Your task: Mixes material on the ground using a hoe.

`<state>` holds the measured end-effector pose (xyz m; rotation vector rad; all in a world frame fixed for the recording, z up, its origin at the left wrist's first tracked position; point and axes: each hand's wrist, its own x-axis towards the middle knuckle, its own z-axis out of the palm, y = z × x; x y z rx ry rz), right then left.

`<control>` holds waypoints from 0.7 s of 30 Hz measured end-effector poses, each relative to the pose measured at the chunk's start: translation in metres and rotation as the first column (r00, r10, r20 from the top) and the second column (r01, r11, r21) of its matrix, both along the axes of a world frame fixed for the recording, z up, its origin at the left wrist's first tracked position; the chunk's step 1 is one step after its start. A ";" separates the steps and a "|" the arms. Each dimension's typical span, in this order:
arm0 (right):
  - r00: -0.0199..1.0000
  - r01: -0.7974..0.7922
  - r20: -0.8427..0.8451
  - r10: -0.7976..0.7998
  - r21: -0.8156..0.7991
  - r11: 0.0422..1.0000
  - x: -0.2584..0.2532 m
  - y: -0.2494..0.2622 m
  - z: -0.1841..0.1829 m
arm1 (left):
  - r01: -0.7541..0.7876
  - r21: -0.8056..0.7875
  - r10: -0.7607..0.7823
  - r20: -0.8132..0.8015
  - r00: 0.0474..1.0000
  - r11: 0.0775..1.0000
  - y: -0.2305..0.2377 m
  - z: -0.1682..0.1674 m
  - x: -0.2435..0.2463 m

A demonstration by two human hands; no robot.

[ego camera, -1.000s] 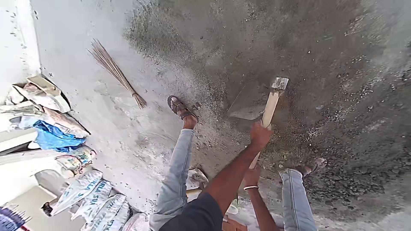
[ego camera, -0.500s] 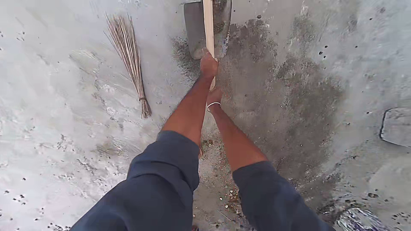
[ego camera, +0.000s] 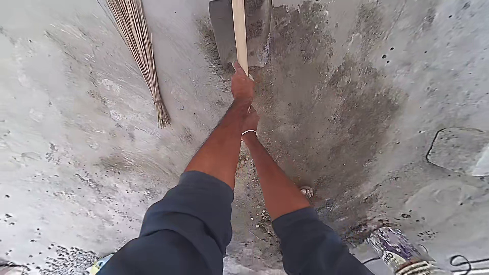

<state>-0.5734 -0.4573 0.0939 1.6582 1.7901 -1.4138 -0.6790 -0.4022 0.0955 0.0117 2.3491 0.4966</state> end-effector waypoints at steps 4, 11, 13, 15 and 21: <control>0.995 -0.078 0.053 0.083 -0.076 0.994 0.072 -0.019 0.013 | -0.055 -0.088 0.055 0.005 0.998 0.995 -0.026 0.005 0.071; 0.957 -0.201 0.141 0.253 -0.309 0.930 0.256 -0.069 0.058 | -0.183 -0.255 0.211 0.088 0.973 0.950 -0.097 0.019 0.252; 0.922 -0.253 0.176 0.344 -0.398 0.882 0.298 -0.074 0.063 | -0.201 -0.295 0.236 0.089 0.968 0.934 -0.115 0.020 0.301; 0.895 -0.285 0.183 0.408 -0.469 0.836 0.351 -0.084 0.067 | -0.228 -0.280 0.267 0.111 0.957 0.933 -0.144 0.014 0.360; 0.850 -0.202 0.286 0.442 -0.598 0.775 0.532 -0.170 0.078 | -0.742 -0.081 0.683 0.466 0.562 0.666 -0.234 -0.005 0.454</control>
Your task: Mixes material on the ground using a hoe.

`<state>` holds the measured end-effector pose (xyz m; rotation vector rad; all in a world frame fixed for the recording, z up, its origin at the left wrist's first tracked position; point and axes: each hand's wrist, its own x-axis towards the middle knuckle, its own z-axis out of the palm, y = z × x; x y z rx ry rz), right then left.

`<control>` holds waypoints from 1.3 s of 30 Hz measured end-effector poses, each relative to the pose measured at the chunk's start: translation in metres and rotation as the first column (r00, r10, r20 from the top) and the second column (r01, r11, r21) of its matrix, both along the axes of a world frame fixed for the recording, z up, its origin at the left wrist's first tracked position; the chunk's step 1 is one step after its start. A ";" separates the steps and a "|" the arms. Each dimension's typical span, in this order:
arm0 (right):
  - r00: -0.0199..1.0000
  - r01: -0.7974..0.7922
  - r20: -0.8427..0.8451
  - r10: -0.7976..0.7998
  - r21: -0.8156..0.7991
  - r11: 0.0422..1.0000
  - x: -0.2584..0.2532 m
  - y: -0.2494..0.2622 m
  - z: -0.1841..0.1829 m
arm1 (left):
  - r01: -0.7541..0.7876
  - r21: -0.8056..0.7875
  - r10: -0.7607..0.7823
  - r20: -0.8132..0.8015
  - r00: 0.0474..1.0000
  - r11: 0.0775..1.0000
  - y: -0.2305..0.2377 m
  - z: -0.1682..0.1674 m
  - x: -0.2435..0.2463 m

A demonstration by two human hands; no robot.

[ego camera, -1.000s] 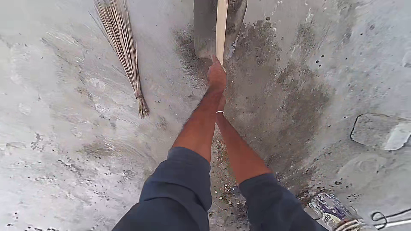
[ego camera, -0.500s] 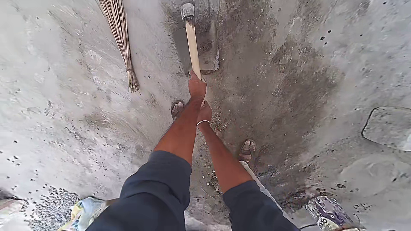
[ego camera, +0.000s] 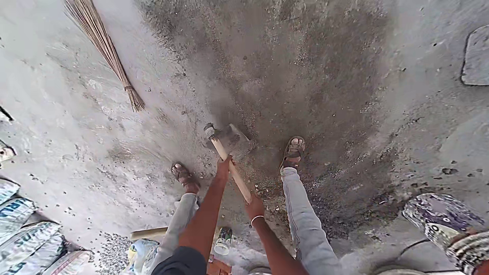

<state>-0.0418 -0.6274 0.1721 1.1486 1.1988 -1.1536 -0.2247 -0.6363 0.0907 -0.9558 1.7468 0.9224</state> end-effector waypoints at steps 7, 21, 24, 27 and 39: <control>0.968 -0.043 0.248 0.029 0.052 0.998 0.106 -0.099 0.051 | -0.216 0.047 0.201 0.223 0.954 0.975 -0.077 0.053 0.083; 0.774 0.269 -0.633 0.003 0.333 0.904 -0.555 0.022 -0.075 | 0.491 -0.143 -0.481 -0.550 0.683 0.860 0.051 0.012 -0.511; 0.785 0.266 -0.618 -0.046 0.270 0.925 -0.587 0.027 -0.061 | 0.615 -0.344 -0.702 -0.420 0.575 0.709 0.042 -0.002 -0.519; 0.826 0.218 -0.562 -0.034 0.263 0.940 -0.550 0.015 -0.054 | 0.672 -0.355 -0.760 -0.325 0.563 0.650 0.023 -0.003 -0.500; 0.966 -0.041 -0.250 0.064 0.096 0.995 -0.261 -0.053 -0.024 | 0.321 -0.125 -0.345 -0.318 0.883 0.939 -0.060 -0.028 -0.271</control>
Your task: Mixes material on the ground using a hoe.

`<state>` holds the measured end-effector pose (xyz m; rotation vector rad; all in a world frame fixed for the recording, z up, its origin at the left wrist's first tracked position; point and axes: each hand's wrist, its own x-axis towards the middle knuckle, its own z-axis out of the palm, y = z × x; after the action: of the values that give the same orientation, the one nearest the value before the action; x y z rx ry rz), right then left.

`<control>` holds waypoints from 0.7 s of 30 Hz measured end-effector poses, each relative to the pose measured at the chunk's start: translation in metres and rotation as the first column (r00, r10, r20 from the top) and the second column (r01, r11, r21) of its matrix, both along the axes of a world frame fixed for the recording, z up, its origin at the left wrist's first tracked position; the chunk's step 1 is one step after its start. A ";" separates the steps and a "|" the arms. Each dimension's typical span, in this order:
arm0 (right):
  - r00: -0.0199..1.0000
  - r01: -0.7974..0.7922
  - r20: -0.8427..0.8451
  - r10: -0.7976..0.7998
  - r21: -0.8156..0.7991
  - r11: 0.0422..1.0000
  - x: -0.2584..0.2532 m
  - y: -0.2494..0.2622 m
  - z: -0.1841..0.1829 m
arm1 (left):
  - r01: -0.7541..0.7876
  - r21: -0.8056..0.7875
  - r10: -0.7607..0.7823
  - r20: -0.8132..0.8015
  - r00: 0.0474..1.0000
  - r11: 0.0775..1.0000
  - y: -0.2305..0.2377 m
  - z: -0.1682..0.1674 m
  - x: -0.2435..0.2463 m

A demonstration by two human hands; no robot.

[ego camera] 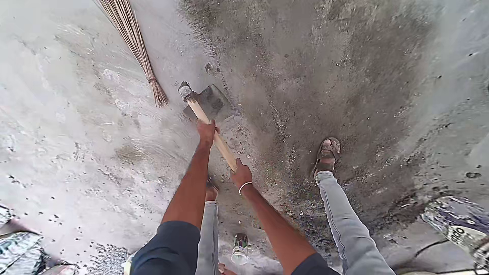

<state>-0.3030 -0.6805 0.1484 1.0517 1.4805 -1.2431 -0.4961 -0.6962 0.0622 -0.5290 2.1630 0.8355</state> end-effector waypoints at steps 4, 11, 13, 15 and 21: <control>0.983 -0.053 0.170 0.063 -0.063 0.997 0.145 -0.028 0.014 | -0.018 -0.140 0.041 0.162 0.986 0.990 -0.032 0.016 0.158; 0.774 -0.097 0.622 0.118 -0.067 0.993 0.374 -0.055 0.073 | -0.330 -0.134 0.340 0.613 0.713 0.934 -0.073 0.068 0.408; 0.690 -0.076 0.721 0.066 -0.018 0.997 0.382 -0.056 0.091 | -0.385 -0.138 0.376 0.656 0.654 0.912 -0.075 0.084 0.440; 0.737 -0.074 0.675 0.030 0.036 0.997 0.379 -0.065 0.073 | -0.420 -0.068 0.365 0.629 0.686 0.905 -0.075 0.083 0.421; 0.999 0.039 0.017 -0.042 0.158 0.987 0.157 -0.017 0.008 | -0.089 0.314 0.024 0.208 0.978 0.945 -0.023 0.123 0.159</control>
<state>-0.1458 -0.6979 0.1562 1.2004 1.5692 -1.1548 -0.3369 -0.7197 0.1849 -0.4869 1.7885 1.0933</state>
